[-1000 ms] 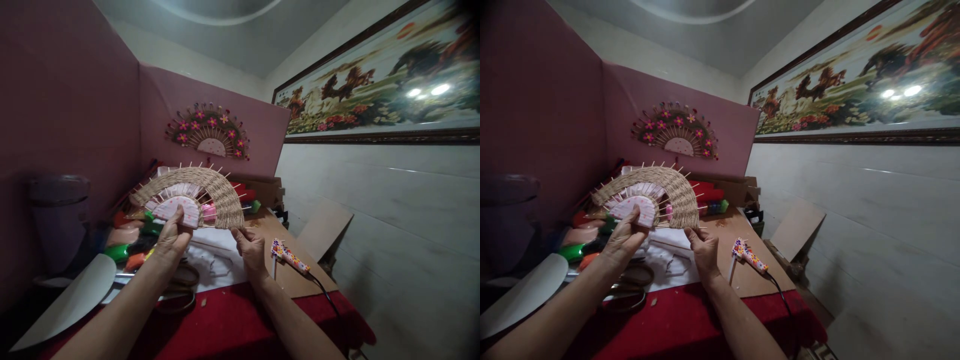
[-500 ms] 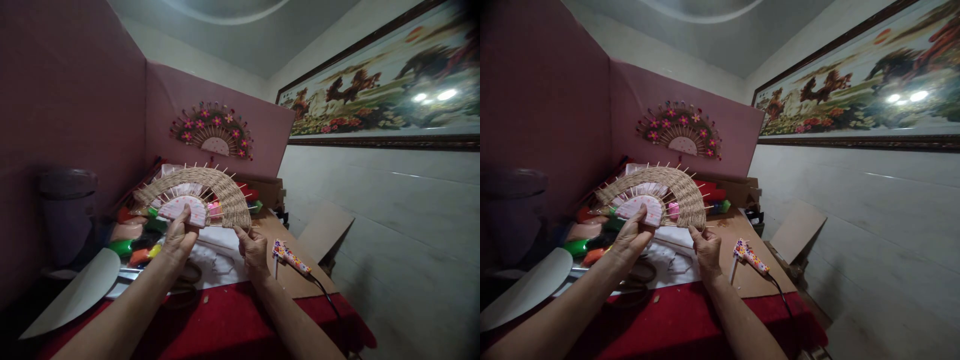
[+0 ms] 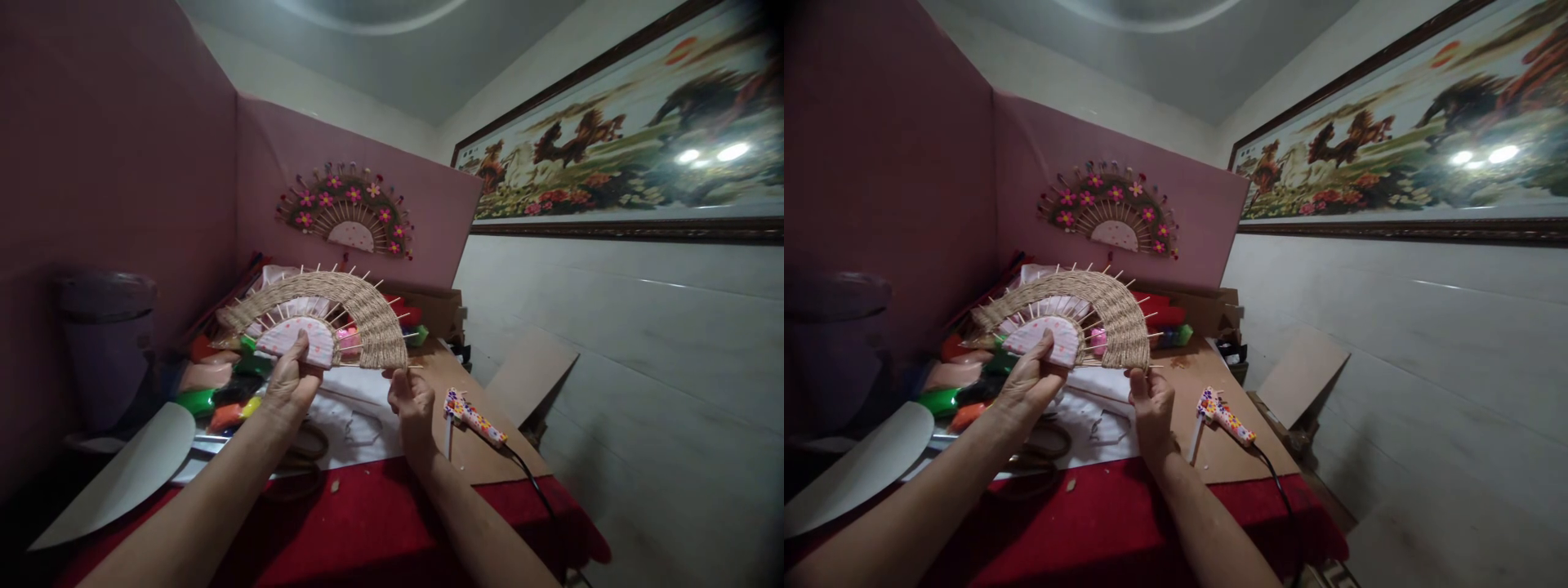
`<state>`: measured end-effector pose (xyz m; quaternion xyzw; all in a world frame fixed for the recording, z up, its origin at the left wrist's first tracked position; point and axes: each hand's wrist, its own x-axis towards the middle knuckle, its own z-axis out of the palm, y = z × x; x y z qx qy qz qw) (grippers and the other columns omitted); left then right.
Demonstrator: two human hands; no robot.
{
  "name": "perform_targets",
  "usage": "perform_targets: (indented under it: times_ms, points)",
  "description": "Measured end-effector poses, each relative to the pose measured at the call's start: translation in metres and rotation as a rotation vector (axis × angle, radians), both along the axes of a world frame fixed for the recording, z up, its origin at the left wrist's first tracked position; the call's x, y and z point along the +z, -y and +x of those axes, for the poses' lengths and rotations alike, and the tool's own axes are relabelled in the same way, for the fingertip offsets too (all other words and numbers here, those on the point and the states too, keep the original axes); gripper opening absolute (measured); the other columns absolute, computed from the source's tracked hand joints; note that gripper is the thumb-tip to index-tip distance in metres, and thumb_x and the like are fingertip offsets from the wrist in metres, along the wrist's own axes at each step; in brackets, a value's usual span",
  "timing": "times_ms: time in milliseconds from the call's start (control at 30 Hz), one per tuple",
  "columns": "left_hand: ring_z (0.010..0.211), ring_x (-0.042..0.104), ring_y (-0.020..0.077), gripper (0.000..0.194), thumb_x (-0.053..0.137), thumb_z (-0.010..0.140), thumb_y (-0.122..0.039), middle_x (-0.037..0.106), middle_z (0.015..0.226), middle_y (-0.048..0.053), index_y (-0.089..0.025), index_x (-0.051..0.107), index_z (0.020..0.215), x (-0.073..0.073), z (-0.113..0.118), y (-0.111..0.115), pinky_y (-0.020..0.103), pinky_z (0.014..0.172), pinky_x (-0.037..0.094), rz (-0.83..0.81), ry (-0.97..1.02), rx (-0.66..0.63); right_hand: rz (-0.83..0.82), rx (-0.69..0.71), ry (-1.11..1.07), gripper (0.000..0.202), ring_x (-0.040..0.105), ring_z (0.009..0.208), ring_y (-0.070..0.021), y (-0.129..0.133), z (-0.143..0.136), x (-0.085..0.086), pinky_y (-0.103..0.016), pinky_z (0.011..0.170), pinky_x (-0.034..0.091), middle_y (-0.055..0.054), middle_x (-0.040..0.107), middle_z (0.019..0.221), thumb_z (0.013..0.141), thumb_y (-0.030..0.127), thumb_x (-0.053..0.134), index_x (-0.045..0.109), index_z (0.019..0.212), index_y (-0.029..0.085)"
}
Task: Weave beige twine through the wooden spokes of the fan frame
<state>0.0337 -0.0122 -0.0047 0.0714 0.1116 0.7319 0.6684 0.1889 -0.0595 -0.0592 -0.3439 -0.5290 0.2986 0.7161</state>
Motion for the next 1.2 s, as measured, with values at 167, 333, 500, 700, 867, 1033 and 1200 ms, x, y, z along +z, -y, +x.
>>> perform_targets:
  times_ms: [167,333,500,700,867,1033,1200]
  points:
    - [0.062,0.064,0.009,0.027,0.046,0.084,-0.006,0.069,0.077,0.004,-0.015,0.058,0.106,0.0,-0.003,-0.001,0.018,0.066,0.053,-0.017,0.007,-0.004,0.02,0.053,-0.082,0.025,0.024,0.041,-0.0048,-0.002,-0.002,-0.002,-0.018,0.039,0.019,0.009,0.028,0.052,0.083,0.041,0.049,0.053,0.081,0.017]
    - [0.065,0.064,0.0101,0.028,0.047,0.084,-0.007,0.069,0.078,0.004,-0.016,0.058,0.108,-0.004,-0.005,-0.006,0.02,0.067,0.053,-0.011,-0.001,-0.018,0.036,0.004,-0.071,0.023,0.025,0.041,-0.0048,-0.004,-0.002,0.0,-0.019,0.039,0.019,0.009,0.029,0.051,0.083,0.04,0.049,0.047,0.075,0.019]
    - [0.065,0.064,0.0094,0.027,0.045,0.085,-0.006,0.069,0.077,0.003,-0.014,0.059,0.106,-0.002,-0.007,-0.006,0.019,0.069,0.052,-0.034,-0.015,-0.01,0.06,0.033,-0.067,0.025,0.024,0.04,-0.0047,-0.004,-0.001,0.001,-0.019,0.039,0.018,0.009,0.03,0.05,0.083,0.04,0.05,0.046,0.07,0.019]
    - [0.065,0.064,0.0086,0.026,0.044,0.085,-0.005,0.068,0.075,0.0,-0.017,0.061,0.101,0.0,-0.007,-0.004,0.02,0.072,0.052,-0.029,-0.048,0.021,0.049,0.008,-0.01,0.029,0.023,0.041,-0.0053,0.0,0.002,0.005,-0.019,0.039,0.018,0.009,0.027,0.048,0.081,0.045,0.051,0.046,0.069,0.019]
    - [0.061,0.063,0.0087,0.024,0.045,0.085,-0.008,0.068,0.074,0.001,-0.016,0.061,0.101,0.001,-0.008,-0.003,0.018,0.065,0.053,-0.034,-0.051,-0.006,0.053,-0.002,0.03,0.027,0.024,0.041,-0.0058,0.003,0.004,0.006,-0.02,0.04,0.02,0.009,0.029,0.048,0.081,0.045,0.052,0.047,0.071,0.019]
    - [0.058,0.063,0.0083,0.027,0.046,0.085,-0.007,0.069,0.077,0.002,-0.016,0.059,0.106,0.004,-0.007,0.0,0.017,0.062,0.053,-0.014,-0.05,-0.026,0.066,-0.011,0.059,0.027,0.025,0.042,-0.0062,0.002,0.005,0.004,-0.02,0.042,0.021,0.009,0.029,0.048,0.082,0.042,0.05,0.046,0.069,0.019]
    - [0.056,0.063,0.0083,0.03,0.045,0.085,-0.007,0.07,0.08,0.003,-0.017,0.057,0.111,0.007,-0.007,0.002,0.017,0.059,0.053,-0.032,-0.026,-0.058,0.068,-0.016,0.083,0.026,0.027,0.043,-0.0067,0.002,0.006,0.002,-0.021,0.043,0.022,0.008,0.032,0.049,0.084,0.041,0.047,0.049,0.071,0.019]
